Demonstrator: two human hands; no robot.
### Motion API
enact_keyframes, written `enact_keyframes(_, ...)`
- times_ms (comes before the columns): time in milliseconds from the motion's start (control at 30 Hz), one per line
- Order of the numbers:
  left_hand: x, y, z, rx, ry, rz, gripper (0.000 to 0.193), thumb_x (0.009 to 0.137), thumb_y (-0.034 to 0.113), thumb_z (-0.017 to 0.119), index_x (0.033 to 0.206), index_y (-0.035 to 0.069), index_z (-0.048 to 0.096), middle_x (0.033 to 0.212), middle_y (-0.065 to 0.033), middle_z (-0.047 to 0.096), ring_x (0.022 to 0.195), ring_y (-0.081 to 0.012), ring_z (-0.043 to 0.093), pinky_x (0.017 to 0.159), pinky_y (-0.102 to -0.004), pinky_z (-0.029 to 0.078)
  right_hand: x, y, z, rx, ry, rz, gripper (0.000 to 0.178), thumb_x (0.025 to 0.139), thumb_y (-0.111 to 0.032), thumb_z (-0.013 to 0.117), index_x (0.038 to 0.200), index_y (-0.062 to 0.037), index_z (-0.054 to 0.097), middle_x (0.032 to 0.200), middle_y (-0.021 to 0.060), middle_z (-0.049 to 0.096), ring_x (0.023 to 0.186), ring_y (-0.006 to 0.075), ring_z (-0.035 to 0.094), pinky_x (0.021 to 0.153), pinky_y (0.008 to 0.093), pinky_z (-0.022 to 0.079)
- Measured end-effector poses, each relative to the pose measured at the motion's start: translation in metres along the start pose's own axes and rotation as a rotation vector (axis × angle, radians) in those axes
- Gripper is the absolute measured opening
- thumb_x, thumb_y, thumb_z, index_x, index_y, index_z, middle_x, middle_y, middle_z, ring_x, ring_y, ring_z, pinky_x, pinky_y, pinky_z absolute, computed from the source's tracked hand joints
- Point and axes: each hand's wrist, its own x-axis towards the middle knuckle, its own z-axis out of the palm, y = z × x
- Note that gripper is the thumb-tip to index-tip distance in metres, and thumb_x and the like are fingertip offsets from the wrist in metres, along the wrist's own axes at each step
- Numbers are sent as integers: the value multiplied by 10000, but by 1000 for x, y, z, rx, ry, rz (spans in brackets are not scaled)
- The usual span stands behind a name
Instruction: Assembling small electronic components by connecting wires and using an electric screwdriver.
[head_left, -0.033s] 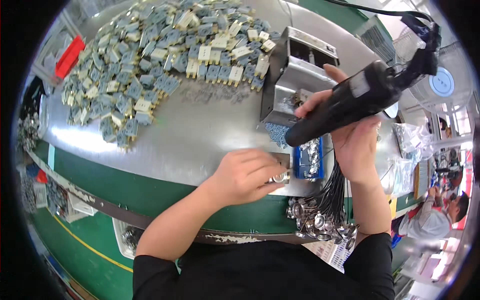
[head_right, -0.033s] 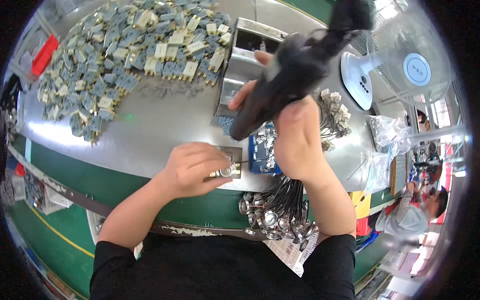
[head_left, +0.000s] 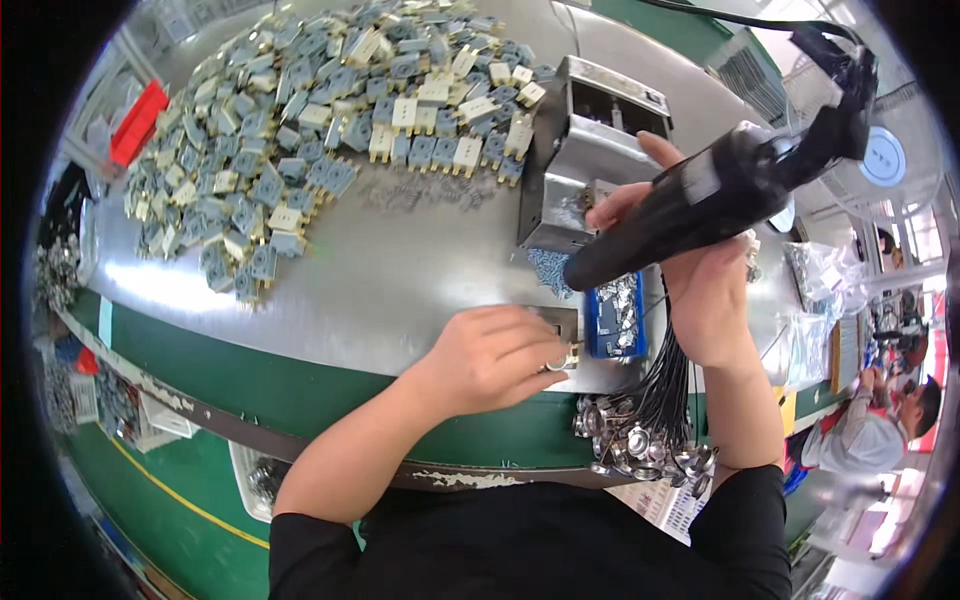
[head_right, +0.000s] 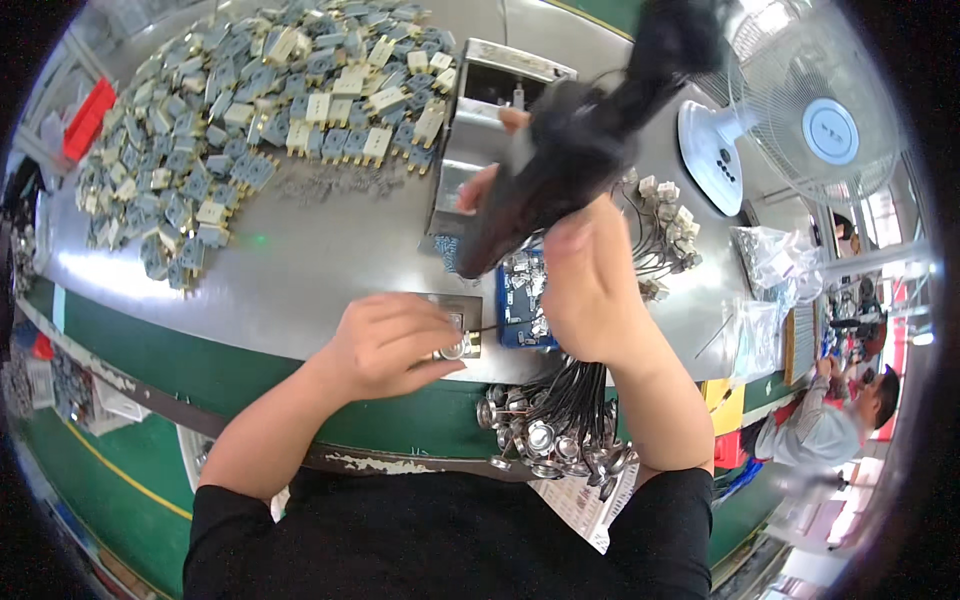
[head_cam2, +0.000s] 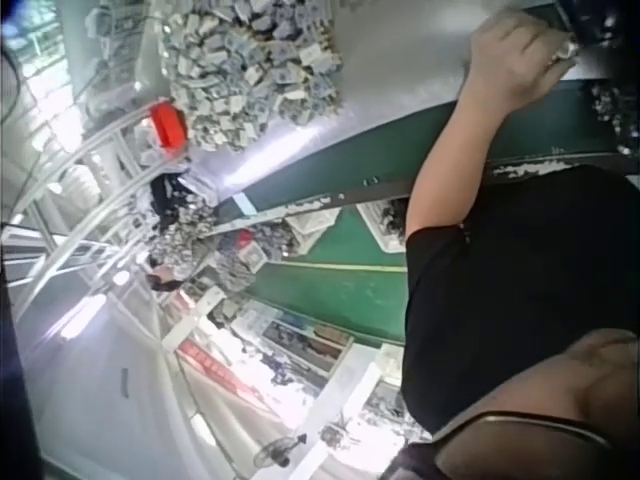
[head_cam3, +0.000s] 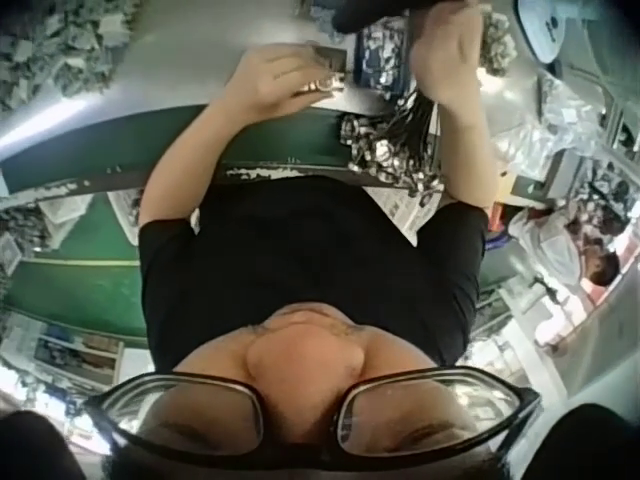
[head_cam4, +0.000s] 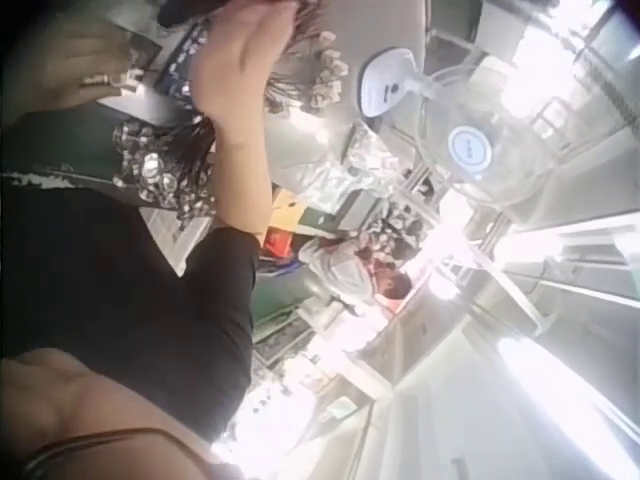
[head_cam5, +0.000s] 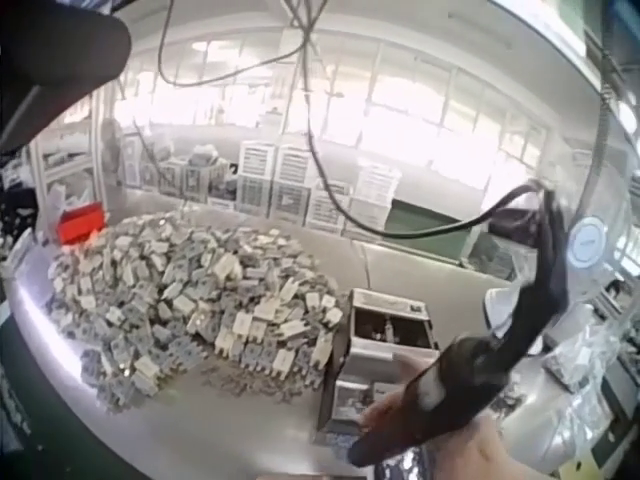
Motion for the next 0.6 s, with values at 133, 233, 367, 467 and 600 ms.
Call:
enact_keyframes(133, -2, 9, 3, -18, -53, -51, 324, 734, 148, 937, 989, 84, 748, 965, -51, 765, 915, -255, 764, 799, -390, 629, -15, 1, -26, -414, -138, -202, 882, 1025, -682, 563, 1485, 70, 525, 1261, 208, 699, 1178, 290, 671, 1057, 428, 483)
enact_keyframes(233, -5, 13, -1, -12, -57, -119, 312, 732, 135, 935, 981, 92, 751, 970, -52, 767, 930, -255, 763, 808, -385, 625, -25, -8, -31, -680, -370, 2, 505, 954, -374, 749, 1242, 39, 714, 1206, 221, 719, 1145, 373, 687, 1019, 439, 526)
enact_keyframes(367, 3, 18, 3, 31, -85, -106, 312, 727, 123, 931, 985, 97, 757, 972, -60, 774, 936, -256, 765, 797, -387, 616, -47, 8, -23, -597, -587, -33, 429, 870, -234, 837, 1189, 29, 722, 1129, 204, 730, 1062, 400, 700, 959, 465, 561)
enact_keyframes(467, -1, 19, 2, 152, -38, -99, 337, 721, 129, 935, 1000, 80, 754, 975, -75, 780, 910, -267, 767, 772, -381, 608, -55, 25, -7, -605, -531, -180, 371, 835, -183, 813, 1132, -8, 677, 1030, 175, 704, 1005, 389, 706, 893, 470, 570)
enact_keyframes(600, -3, 20, 2, 289, 139, -71, 401, 716, 128, 940, 1044, 34, 731, 980, -110, 785, 873, -297, 769, 739, -370, 600, -55, 33, 4, -719, -402, -300, 310, 797, -171, 817, 1027, -40, 655, 928, 113, 667, 890, 336, 715, 808, 449, 576)
